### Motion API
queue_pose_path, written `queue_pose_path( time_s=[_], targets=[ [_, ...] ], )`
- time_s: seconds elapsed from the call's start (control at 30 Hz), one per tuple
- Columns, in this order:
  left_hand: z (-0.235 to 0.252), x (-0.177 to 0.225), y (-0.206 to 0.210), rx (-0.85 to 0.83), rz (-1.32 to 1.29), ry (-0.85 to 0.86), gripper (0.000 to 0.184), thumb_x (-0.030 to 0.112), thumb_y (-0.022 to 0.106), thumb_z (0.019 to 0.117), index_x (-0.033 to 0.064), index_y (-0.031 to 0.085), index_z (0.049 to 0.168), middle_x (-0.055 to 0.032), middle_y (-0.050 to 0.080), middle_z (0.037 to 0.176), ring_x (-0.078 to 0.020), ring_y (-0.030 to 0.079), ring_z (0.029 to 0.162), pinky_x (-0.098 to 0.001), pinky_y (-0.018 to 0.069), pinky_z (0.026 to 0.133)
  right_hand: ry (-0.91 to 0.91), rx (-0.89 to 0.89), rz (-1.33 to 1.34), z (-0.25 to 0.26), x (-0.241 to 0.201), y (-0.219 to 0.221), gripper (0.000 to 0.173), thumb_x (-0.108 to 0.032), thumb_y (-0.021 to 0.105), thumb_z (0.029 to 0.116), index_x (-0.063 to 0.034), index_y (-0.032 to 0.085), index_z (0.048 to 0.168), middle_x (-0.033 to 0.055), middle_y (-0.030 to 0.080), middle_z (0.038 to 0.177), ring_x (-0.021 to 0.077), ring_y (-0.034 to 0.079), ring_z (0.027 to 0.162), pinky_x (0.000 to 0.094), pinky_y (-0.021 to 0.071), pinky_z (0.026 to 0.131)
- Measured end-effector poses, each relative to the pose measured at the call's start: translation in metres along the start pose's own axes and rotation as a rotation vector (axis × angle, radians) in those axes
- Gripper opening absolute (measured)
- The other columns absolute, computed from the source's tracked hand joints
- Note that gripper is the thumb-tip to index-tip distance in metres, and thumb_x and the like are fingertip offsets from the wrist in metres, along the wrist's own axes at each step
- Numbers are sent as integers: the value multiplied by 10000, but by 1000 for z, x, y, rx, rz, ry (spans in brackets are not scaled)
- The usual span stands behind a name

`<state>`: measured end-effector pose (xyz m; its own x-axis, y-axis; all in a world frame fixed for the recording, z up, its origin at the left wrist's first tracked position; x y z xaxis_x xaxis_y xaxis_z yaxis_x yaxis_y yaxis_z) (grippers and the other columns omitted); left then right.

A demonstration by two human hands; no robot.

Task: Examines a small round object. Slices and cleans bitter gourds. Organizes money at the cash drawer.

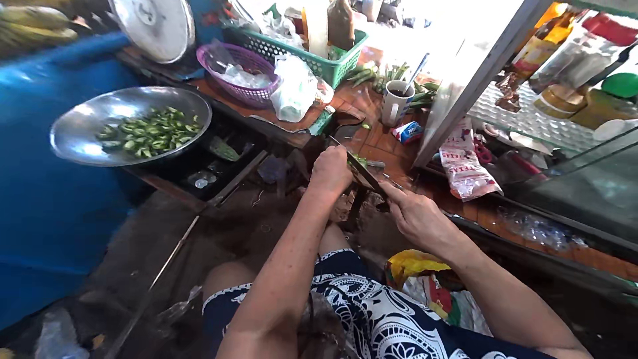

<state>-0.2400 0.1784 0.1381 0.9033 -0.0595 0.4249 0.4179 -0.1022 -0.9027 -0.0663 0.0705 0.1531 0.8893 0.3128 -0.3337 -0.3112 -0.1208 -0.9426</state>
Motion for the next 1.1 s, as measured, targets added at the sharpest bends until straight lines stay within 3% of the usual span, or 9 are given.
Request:
queue_pose_path(
  time_s=[0.23,0.43,0.53,0.63,0.7,0.83,0.97,1.1],
  targets=[
    [-2,2,1,3,25,33,265,140,707,929,16,660,1158,-206,645,1212,-382,640,1148,-571,531,945,15,-87,-21,23,-2,7,446,-227,394,1097,-172,452,1536,157,707,932,335,708,838,506,572,776],
    [-8,1,1,30,18,52,196,147,651,970,17,686,1113,-184,661,1185,-363,649,1133,-558,540,944,61,-184,-45,50,-10,10,425,-229,407,1096,-191,427,1519,175,709,961,374,714,905,547,571,800],
    [-9,-5,2,22,-3,55,235,156,632,973,55,706,1172,-169,632,1260,-362,590,1224,-553,524,976,74,-215,-22,51,-9,10,452,-231,392,1103,-196,398,1554,200,709,1028,392,705,969,558,556,857],
    [-8,-8,1,15,-29,44,253,147,652,974,61,699,1207,-186,609,1272,-371,588,1219,-545,523,985,33,-164,75,51,1,13,440,-271,368,1112,-177,436,1536,193,717,1062,375,704,990,547,541,896],
    [-8,-7,0,23,-24,40,229,139,674,955,57,698,1167,-175,634,1235,-354,630,1157,-543,541,952,22,-121,182,49,9,17,461,-305,388,1111,-167,443,1547,186,717,1109,342,700,1023,523,528,953],
    [-10,-7,1,71,-44,31,194,133,715,923,50,700,1098,-167,658,1146,-347,667,1050,-556,568,876,41,-98,246,47,18,13,443,-278,362,1107,-198,495,1522,153,724,1105,285,701,1008,484,527,947],
    [-7,-3,5,74,0,51,206,132,709,923,34,692,1104,-182,656,1145,-364,663,1062,-552,568,870,29,-55,134,36,12,7,453,-285,339,1109,-194,484,1529,165,730,1097,323,708,1023,507,535,935],
    [-3,-2,1,-10,28,13,271,152,706,933,19,664,1165,-190,635,1212,-368,639,1143,-550,546,932,13,-35,82,22,2,-2,453,-281,338,1109,-190,473,1532,161,719,1129,329,702,1030,509,541,922]
  ],
)
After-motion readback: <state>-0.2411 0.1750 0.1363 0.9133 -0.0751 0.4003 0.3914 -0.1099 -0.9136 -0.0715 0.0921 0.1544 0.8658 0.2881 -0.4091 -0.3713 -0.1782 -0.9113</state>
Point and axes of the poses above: each hand's wrist, its own z-axis towards the middle knuckle, its own y-axis out of the palm, x = y × z, the point moved 4 cm from there along z, towards the middle knuckle
